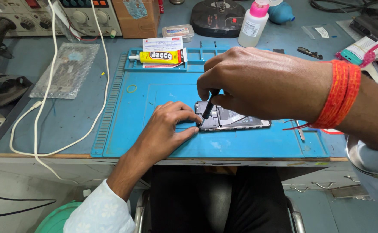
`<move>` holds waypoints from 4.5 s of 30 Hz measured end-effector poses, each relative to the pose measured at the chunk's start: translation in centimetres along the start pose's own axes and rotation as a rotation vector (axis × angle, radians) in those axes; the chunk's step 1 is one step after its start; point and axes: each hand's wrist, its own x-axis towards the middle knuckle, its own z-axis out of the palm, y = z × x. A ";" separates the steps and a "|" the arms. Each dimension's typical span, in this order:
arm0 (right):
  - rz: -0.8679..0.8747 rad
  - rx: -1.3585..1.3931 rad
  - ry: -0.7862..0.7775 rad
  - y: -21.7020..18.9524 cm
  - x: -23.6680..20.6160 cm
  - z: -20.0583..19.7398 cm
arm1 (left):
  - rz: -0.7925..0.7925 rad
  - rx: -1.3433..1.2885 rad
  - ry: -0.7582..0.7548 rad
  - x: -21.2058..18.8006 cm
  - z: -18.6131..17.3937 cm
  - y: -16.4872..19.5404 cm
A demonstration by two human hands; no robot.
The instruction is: The person pries open the back of a smartphone on a blue repair mat, uses a screwdriver to work on the internal components, then powers the phone on and holds it while it boots. They set the phone down, handle small parts and a roll of tape, retrieve a small container from the shelf, and open it at the bench.
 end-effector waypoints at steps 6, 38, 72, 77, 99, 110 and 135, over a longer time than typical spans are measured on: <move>-0.009 0.031 0.001 0.5 -0.2 -0.1 | -0.027 0.023 -0.008 0.0 0.0 0.1; -0.067 0.068 0.376 5.8 -0.8 2.9 | 0.065 0.281 -0.189 2.4 -1.2 2.5; -0.027 0.164 0.469 7.0 -2.9 3.8 | 0.243 0.468 -0.238 3.2 -0.1 2.3; 0.095 0.267 0.573 7.6 -4.4 4.9 | 0.203 0.442 -0.307 3.8 -0.3 2.5; 0.265 0.685 0.660 8.3 -6.5 7.6 | 0.171 0.423 -0.138 2.4 -1.5 0.3; 0.049 0.729 0.746 6.2 -2.7 8.4 | -0.185 0.602 -0.223 -1.1 -6.7 -2.0; -0.023 0.409 0.774 4.8 2.4 7.6 | -0.142 -0.025 -0.193 3.9 -0.3 -0.4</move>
